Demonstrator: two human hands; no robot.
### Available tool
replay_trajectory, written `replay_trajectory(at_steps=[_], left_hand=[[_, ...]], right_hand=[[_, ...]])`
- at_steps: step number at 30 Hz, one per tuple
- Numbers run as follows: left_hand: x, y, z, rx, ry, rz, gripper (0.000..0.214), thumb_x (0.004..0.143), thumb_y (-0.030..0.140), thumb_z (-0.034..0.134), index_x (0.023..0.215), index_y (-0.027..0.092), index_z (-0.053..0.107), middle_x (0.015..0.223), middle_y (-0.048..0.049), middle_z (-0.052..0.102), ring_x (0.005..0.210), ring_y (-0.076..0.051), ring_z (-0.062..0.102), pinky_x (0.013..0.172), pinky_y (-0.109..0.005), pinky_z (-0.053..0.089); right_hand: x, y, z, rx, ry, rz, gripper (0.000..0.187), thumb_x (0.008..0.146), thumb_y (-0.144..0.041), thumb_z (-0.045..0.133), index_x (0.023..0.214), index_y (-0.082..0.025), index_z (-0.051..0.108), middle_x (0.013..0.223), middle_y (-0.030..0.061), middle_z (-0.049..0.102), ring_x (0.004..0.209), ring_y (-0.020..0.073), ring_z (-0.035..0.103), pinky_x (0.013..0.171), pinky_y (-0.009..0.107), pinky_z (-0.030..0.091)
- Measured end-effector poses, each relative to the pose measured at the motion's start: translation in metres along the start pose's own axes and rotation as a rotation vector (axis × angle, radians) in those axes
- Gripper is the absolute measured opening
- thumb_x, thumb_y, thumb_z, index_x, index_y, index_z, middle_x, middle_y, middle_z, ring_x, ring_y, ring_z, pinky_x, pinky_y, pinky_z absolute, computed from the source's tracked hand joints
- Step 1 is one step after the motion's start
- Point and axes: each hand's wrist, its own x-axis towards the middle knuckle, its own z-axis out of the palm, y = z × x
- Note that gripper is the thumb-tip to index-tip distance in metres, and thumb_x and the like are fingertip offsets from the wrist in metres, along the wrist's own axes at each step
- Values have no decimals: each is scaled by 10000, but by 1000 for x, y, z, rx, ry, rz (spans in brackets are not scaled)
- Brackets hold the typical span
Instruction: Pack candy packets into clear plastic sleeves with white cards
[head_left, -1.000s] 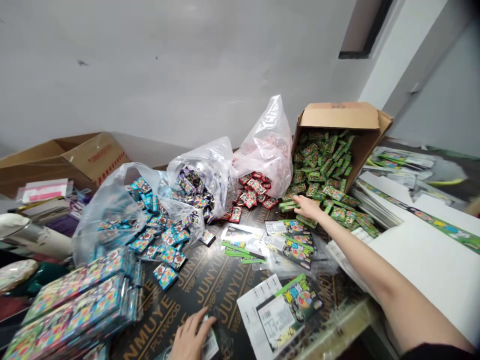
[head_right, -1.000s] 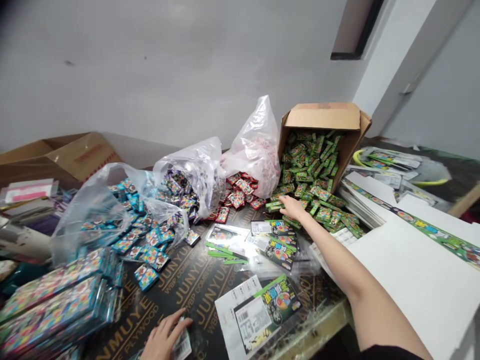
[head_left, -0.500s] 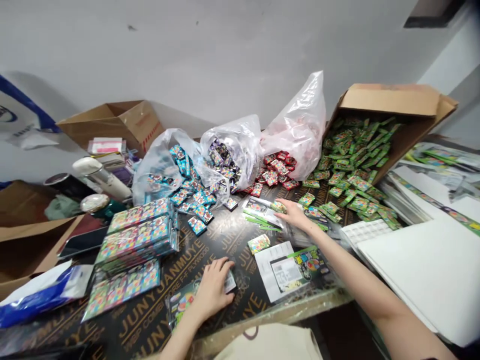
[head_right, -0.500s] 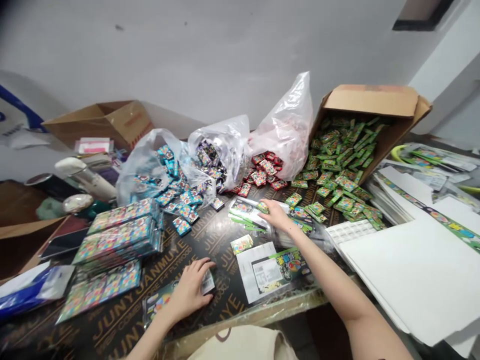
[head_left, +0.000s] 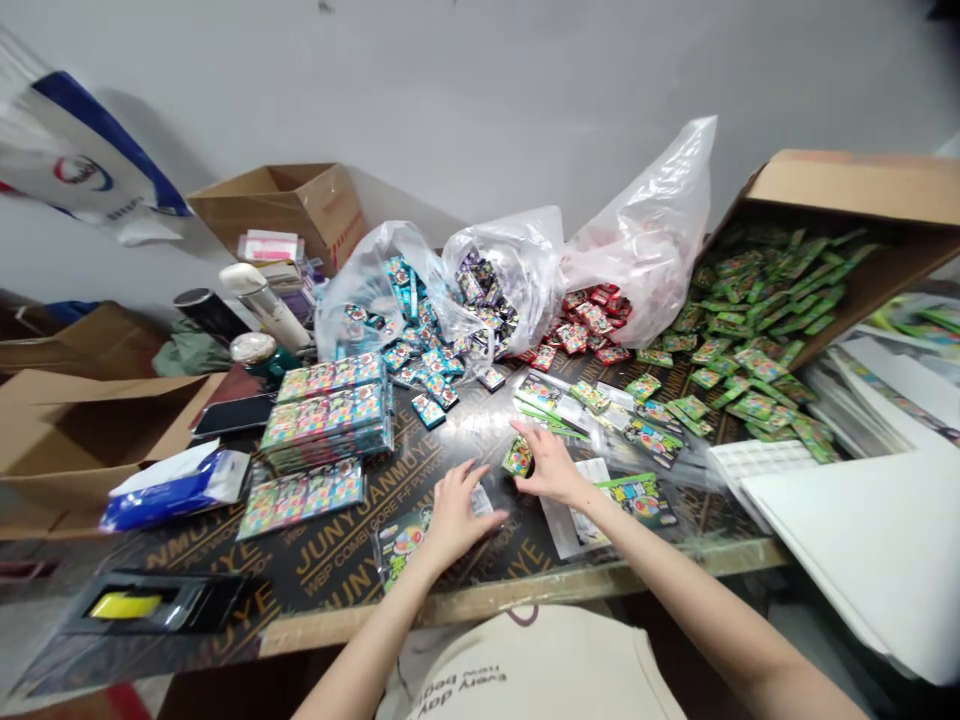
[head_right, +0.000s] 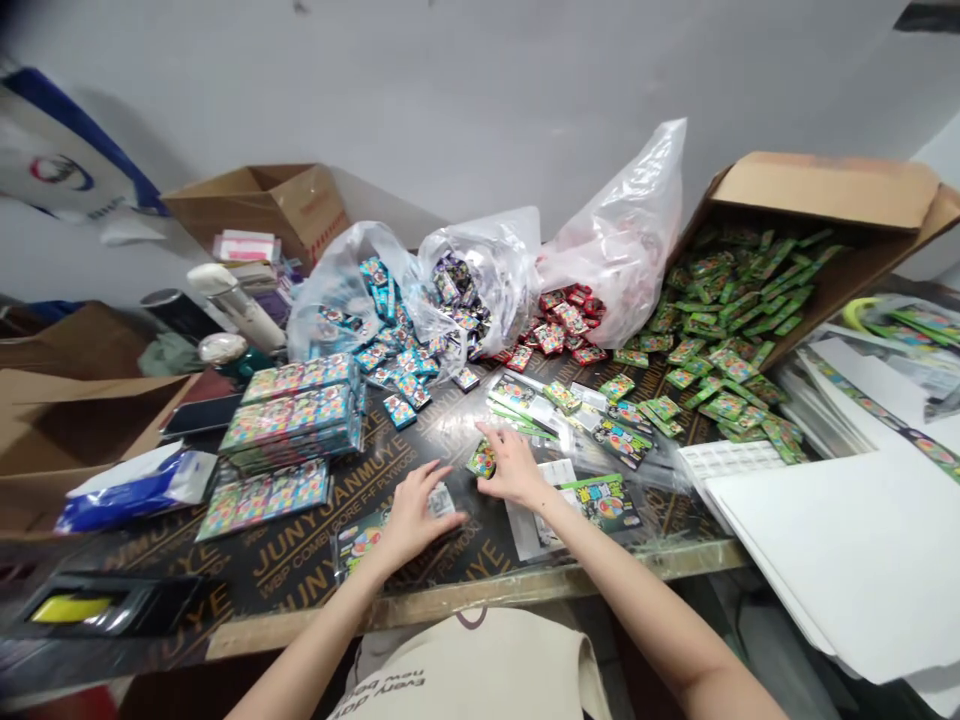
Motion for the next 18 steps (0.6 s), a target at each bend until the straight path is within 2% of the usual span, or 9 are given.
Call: replay_trajectory(at_steps=[2,3,7,9,11,12,14,16,18], left_hand=[[3,10,-4,-173,132,-68,434,723,331,587,1128,187,533,1157,-107,546,1078,-245,486,925,-420,355],[4,15,-5,-258,159,-100,390,737,305,570,1101,168,550,1095,-106,581,1020,-233,523,905,-402,379],[3,32,-4,-714,83,-223,389,667,192,601,1051,137,567,947,-77,634,832,-206,589,784,-348,458],[2,36,-2,-1024,71,-303,345,677,190,585,1018,140,569,934,-64,632,817,-185,593,756,-306,470],[1,37,-4,-1239,65,-382,254,716,234,565,951,138,575,879,-56,632,779,-161,600,727,-278,478],[0,36,-5,-1313,45,-416,236,730,261,564,932,139,569,840,-50,630,737,-151,605,703,-274,484],[-1,34,-9,-1413,-32,-463,268,732,299,591,948,146,546,777,-33,623,652,-135,606,645,-271,492],[-3,31,-14,-1479,-87,-487,286,729,303,612,960,155,532,760,-21,616,618,-123,601,603,-252,491],[-6,29,-17,-1509,-133,-489,309,718,276,638,984,170,522,777,-13,615,621,-115,599,571,-229,483]], right_hand=[[0,-20,-8,60,9,-123,885,564,-303,645,1356,-228,258,1183,122,443,1059,313,421,860,435,320],[-1,-31,-12,71,14,-182,881,560,-273,641,1355,-246,262,1259,130,387,1104,331,390,876,452,300],[-9,-69,-22,109,28,-400,853,551,-159,628,1330,-302,312,1439,113,110,1193,341,332,924,475,250],[-10,-78,-23,150,29,-503,818,576,-155,628,1323,-295,324,1457,102,34,1221,320,315,951,458,242],[-9,-78,-23,195,56,-546,773,610,-228,647,1315,-273,336,1459,106,12,1257,321,267,975,460,226],[-9,-75,-23,218,75,-536,775,616,-285,659,1317,-257,330,1455,118,34,1268,327,247,986,472,210],[-9,-68,-21,271,95,-482,812,612,-372,664,1325,-231,301,1415,141,186,1257,322,274,1003,496,173],[-11,-61,-19,321,82,-451,817,613,-376,655,1324,-224,281,1330,128,350,1213,289,352,1017,486,160],[-14,-54,-15,370,38,-431,800,616,-308,634,1321,-231,263,1166,73,511,1107,230,464,1026,450,169]])
